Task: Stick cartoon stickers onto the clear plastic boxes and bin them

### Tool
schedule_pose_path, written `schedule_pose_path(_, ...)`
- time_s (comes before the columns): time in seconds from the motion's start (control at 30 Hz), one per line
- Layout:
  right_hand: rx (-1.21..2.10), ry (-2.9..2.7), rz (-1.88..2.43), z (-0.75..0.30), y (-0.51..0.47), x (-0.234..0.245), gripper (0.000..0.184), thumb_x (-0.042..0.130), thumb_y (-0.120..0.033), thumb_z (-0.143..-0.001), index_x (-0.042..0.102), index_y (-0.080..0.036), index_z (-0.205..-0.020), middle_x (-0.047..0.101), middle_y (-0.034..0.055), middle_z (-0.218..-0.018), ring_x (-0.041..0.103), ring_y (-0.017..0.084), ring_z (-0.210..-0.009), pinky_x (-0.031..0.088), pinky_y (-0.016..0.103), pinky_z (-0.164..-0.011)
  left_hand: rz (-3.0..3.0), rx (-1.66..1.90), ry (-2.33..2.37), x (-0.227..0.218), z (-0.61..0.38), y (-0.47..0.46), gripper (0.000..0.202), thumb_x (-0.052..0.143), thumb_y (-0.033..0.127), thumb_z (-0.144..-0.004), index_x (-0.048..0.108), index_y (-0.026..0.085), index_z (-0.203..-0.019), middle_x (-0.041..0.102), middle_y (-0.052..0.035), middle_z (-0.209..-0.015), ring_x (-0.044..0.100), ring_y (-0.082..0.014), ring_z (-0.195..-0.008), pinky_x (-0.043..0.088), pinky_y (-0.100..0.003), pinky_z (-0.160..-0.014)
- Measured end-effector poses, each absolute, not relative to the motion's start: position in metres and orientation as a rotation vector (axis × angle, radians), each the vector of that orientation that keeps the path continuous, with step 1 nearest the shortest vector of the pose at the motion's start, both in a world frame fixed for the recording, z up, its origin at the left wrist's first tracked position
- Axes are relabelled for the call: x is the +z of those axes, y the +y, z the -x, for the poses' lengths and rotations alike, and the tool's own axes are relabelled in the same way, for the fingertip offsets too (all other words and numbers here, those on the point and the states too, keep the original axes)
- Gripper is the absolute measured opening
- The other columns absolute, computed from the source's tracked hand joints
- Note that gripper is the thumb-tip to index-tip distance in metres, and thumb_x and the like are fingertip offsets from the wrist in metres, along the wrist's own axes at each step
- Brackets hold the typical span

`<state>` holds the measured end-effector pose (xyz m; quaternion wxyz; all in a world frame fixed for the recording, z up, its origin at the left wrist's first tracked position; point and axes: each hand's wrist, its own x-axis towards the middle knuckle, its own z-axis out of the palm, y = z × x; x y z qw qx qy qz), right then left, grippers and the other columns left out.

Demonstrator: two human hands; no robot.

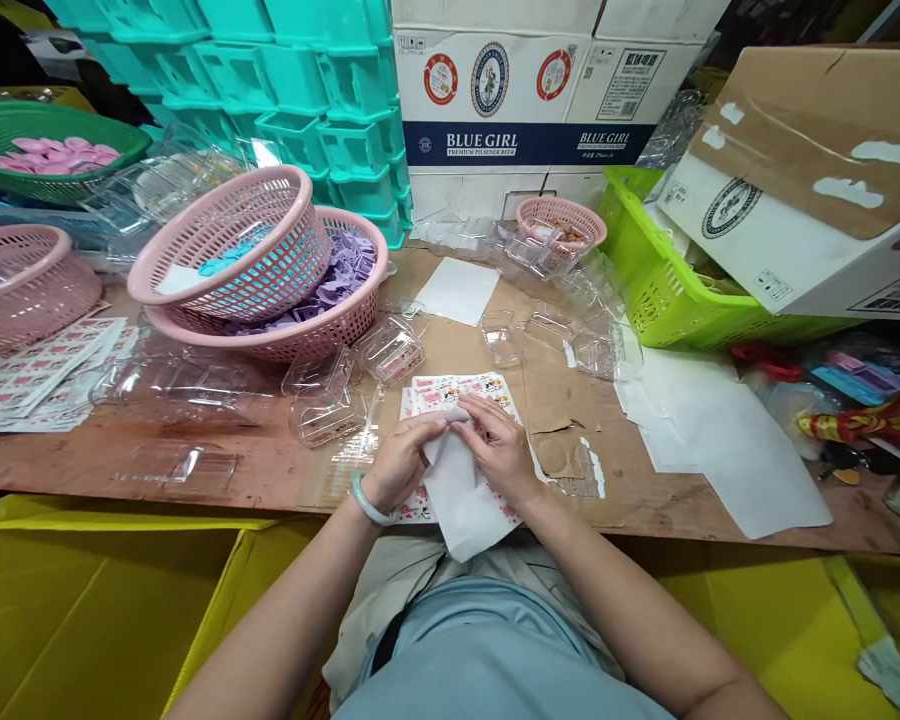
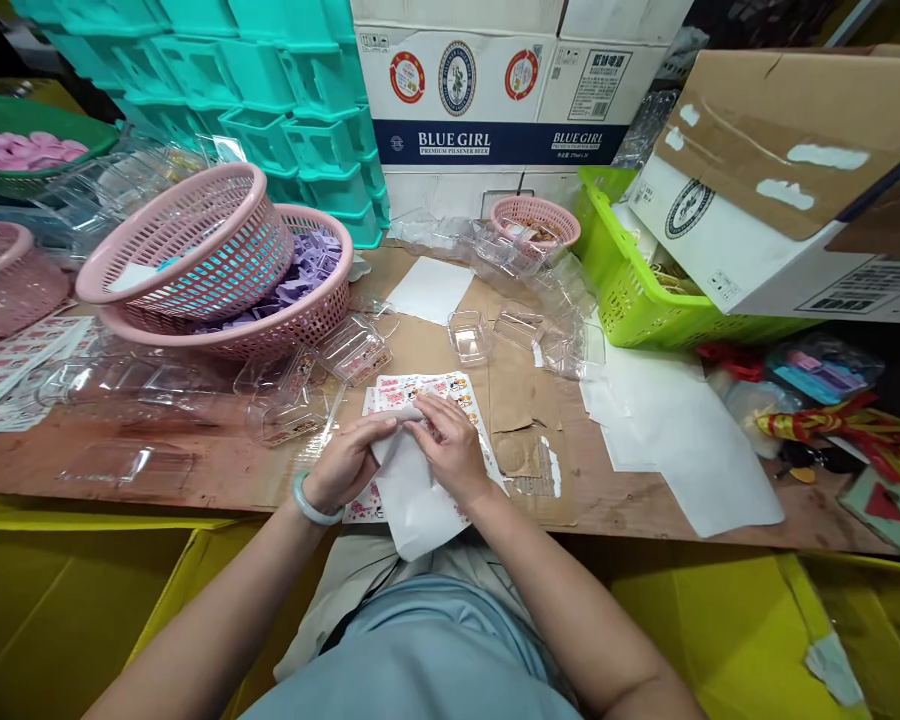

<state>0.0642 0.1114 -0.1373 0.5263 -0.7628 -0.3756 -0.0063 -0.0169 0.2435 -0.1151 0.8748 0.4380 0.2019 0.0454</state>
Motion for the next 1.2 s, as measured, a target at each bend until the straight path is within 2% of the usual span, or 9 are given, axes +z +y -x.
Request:
schedule_pose_path(0.33,0.412,-0.304,1.461,-0.06,0.113,-0.138,0.026,0.064,-0.041,-0.085,0.076,-0.022,-0.098,0.075,0.0035,-0.104,0.069,0.023,-0.1,0.052,0.039,-0.094,-1.058,0.111,0.429,-0.128,0.011,0.24,0.025,0.069,0.031,-0.07,0.077,0.015,-0.088,0.075,-0.0078,-0.089,0.067,-0.0245,-0.086,0.051,-0.038,-0.085)
schedule_pose_path(0.5,0.291,0.096,1.122,-0.097,0.104,-0.138,0.02,0.071,-0.036,-0.074,0.074,-0.018,-0.082,0.076,0.0051,-0.091,0.07,0.02,-0.094,0.052,0.038,-0.096,-1.244,0.168,0.609,-0.134,0.011,0.252,0.02,0.066,0.034,-0.067,0.069,0.015,-0.066,0.067,-0.0042,-0.067,0.062,-0.0201,-0.068,0.052,-0.034,-0.068)
schedule_pose_path(0.57,0.172,0.209,1.079,-0.114,0.094,-0.133,0.019,0.069,-0.035,-0.076,0.072,-0.018,-0.082,0.076,0.0056,-0.091,0.071,0.019,-0.093,0.054,0.039,-0.094,-1.286,0.19,0.627,-0.13,0.014,0.257,0.018,0.066,0.032,-0.068,0.069,0.015,-0.071,0.068,-0.0056,-0.075,0.063,-0.0224,-0.076,0.052,-0.037,-0.074)
schedule_pose_path(0.63,-0.041,0.142,1.19,-0.122,0.084,-0.125,0.021,0.064,-0.036,-0.081,0.072,-0.019,-0.089,0.075,0.0065,-0.099,0.07,0.021,-0.099,0.053,0.043,-0.096,-1.46,0.358,0.633,-0.119,0.017,0.255,0.023,0.067,0.03,-0.072,0.071,0.017,-0.09,0.069,-0.0088,-0.101,0.061,-0.026,-0.101,0.047,-0.041,-0.092)
schedule_pose_path(0.73,-0.394,-0.336,1.566,-0.11,0.078,-0.113,0.023,0.058,-0.03,-0.088,0.071,-0.023,-0.106,0.07,0.0061,-0.119,0.062,0.025,-0.117,0.044,0.052,-0.106,-1.825,0.673,0.536,-0.099,0.02,0.238,0.033,0.065,0.031,-0.08,0.066,0.021,-0.112,0.055,-0.0098,-0.132,0.045,-0.0264,-0.128,0.031,-0.043,-0.112)
schedule_pose_path(0.87,-0.524,-1.052,1.947,-0.076,0.085,-0.11,0.037,0.059,-0.017,-0.087,0.065,-0.029,-0.121,0.064,0.0042,-0.128,0.05,0.027,-0.131,0.03,0.056,-0.115,-1.577,0.378,0.276,-0.09,0.011,0.211,0.029,0.054,0.038,-0.09,0.069,0.02,-0.108,0.064,-0.0088,-0.12,0.055,-0.024,-0.118,0.037,-0.039,-0.107)
schedule_pose_path(1.0,-0.264,-1.147,2.006,-0.065,0.087,-0.114,0.06,0.066,-0.026,-0.084,0.045,-0.028,-0.141,0.051,0.0077,-0.143,0.035,0.029,-0.141,0.024,0.058,-0.117,-1.28,0.283,0.368,-0.1,-0.001,0.214,0.028,0.064,0.04,-0.084,0.072,0.017,-0.097,0.07,-0.0084,-0.107,0.061,-0.0233,-0.105,0.042,-0.038,-0.101)
schedule_pose_path(1.1,0.054,-0.82,1.836,-0.076,0.084,-0.115,0.08,0.075,-0.04,-0.076,0.037,-0.025,-0.145,0.045,0.0112,-0.147,0.04,0.028,-0.138,0.037,0.05,-0.112,-1.37,0.326,0.417,-0.098,-0.006,0.228,0.024,0.069,0.04,-0.078,0.072,0.017,-0.083,0.069,-0.0097,-0.11,0.06,-0.0249,-0.108,0.043,-0.038,-0.099)
schedule_pose_path(1.2,0.406,-0.569,1.595,-0.095,0.083,-0.116,0.041,0.069,-0.043,-0.081,0.065,-0.021,-0.114,0.068,0.0084,-0.115,0.064,0.024,-0.109,0.052,0.039,-0.093,-1.558,0.235,0.286,-0.089,-0.014,0.24,0.025,0.066,0.042,-0.08,0.073,0.017,-0.082,0.069,-0.0111,-0.111,0.06,-0.0265,-0.11,0.043,-0.041,-0.1)
